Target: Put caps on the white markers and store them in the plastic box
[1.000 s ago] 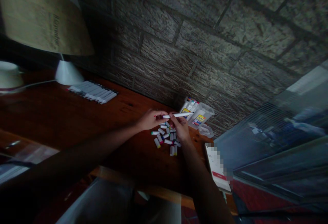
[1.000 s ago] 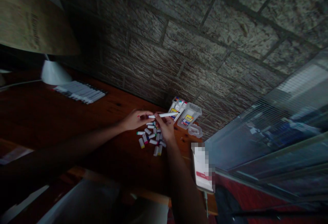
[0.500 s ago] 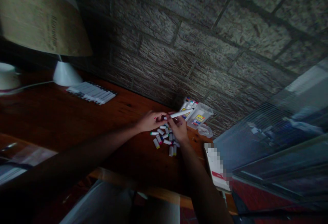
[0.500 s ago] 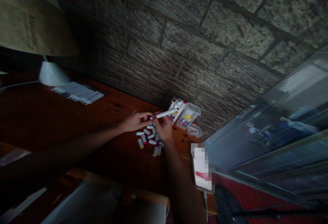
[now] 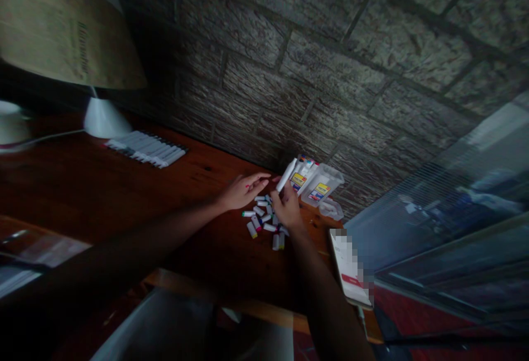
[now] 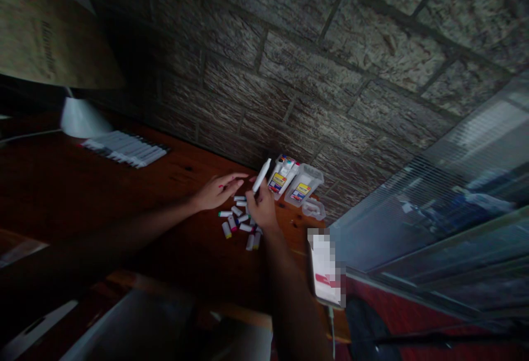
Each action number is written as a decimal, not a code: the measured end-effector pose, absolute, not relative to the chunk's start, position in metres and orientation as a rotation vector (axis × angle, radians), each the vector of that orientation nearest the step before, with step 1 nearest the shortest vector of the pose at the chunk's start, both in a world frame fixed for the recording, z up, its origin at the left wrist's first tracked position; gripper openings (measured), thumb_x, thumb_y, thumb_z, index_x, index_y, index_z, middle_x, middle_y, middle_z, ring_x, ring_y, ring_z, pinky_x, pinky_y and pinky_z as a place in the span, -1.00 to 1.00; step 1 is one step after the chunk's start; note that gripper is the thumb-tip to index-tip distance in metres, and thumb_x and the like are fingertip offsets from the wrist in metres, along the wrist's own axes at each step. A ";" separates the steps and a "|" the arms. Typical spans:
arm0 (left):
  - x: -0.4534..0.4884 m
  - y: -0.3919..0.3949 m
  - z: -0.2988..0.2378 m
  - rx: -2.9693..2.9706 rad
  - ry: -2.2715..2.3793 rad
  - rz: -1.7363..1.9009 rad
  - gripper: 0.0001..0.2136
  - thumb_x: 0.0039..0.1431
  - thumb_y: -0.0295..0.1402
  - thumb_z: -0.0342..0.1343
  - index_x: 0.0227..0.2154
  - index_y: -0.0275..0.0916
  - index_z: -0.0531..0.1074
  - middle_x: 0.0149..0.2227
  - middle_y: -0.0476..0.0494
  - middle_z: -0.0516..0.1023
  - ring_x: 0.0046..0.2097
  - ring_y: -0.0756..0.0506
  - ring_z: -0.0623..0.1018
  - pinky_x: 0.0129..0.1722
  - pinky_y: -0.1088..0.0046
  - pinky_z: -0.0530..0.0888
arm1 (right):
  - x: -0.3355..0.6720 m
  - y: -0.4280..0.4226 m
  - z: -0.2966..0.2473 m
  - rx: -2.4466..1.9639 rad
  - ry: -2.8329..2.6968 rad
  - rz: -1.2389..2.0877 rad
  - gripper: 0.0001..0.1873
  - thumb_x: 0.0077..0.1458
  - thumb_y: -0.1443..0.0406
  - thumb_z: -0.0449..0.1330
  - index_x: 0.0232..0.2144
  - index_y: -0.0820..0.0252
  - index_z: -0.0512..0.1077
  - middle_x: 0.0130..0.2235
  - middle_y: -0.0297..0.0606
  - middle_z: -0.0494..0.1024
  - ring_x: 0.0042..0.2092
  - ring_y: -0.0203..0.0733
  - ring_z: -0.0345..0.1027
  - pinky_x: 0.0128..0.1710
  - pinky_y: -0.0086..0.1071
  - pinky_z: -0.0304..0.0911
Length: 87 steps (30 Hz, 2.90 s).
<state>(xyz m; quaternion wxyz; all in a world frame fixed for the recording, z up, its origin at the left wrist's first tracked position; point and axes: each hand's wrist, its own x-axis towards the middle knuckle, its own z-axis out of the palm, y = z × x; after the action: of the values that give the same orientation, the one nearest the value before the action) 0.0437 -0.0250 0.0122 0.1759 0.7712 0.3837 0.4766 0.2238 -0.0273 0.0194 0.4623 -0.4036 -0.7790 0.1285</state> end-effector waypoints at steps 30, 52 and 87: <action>0.044 -0.025 0.014 2.200 1.178 1.310 -0.60 0.32 -0.12 -0.13 -0.36 -0.26 0.52 -0.41 -0.16 0.58 -0.32 -0.09 0.55 -0.25 0.46 0.39 | 0.217 -0.028 0.013 -0.888 -1.933 0.580 -0.73 0.08 0.11 0.25 -0.19 0.09 0.48 -0.34 -0.33 0.55 -0.36 -0.24 0.39 -0.31 -0.40 0.29; 0.042 -0.021 0.022 1.865 1.183 1.356 -0.51 0.23 0.03 -0.06 -0.66 -0.22 0.24 -0.66 0.03 0.24 -0.56 0.04 0.27 -0.50 0.48 0.21 | 0.209 -0.028 0.015 -0.923 -1.864 0.425 -0.83 0.16 0.18 0.19 -0.25 0.09 0.52 -0.28 -0.27 0.58 -0.27 -0.18 0.43 -0.21 -0.31 0.29; 0.050 -0.010 0.017 1.117 0.913 1.398 -0.66 0.03 -0.06 0.19 -0.44 -0.29 0.40 -0.56 0.03 0.38 -0.63 0.12 0.26 -0.62 0.57 0.17 | 0.206 -0.030 0.010 -0.951 -1.784 0.572 -0.74 0.13 0.12 0.22 -0.20 0.12 0.52 -0.23 -0.25 0.64 -0.27 -0.19 0.53 -0.29 -0.34 0.42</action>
<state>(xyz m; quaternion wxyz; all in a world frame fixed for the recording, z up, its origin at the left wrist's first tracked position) 0.0496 -0.0101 0.0170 0.5367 0.4691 0.3834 0.5873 0.2063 -0.0295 0.0099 0.4973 -0.3927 -0.7367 0.2361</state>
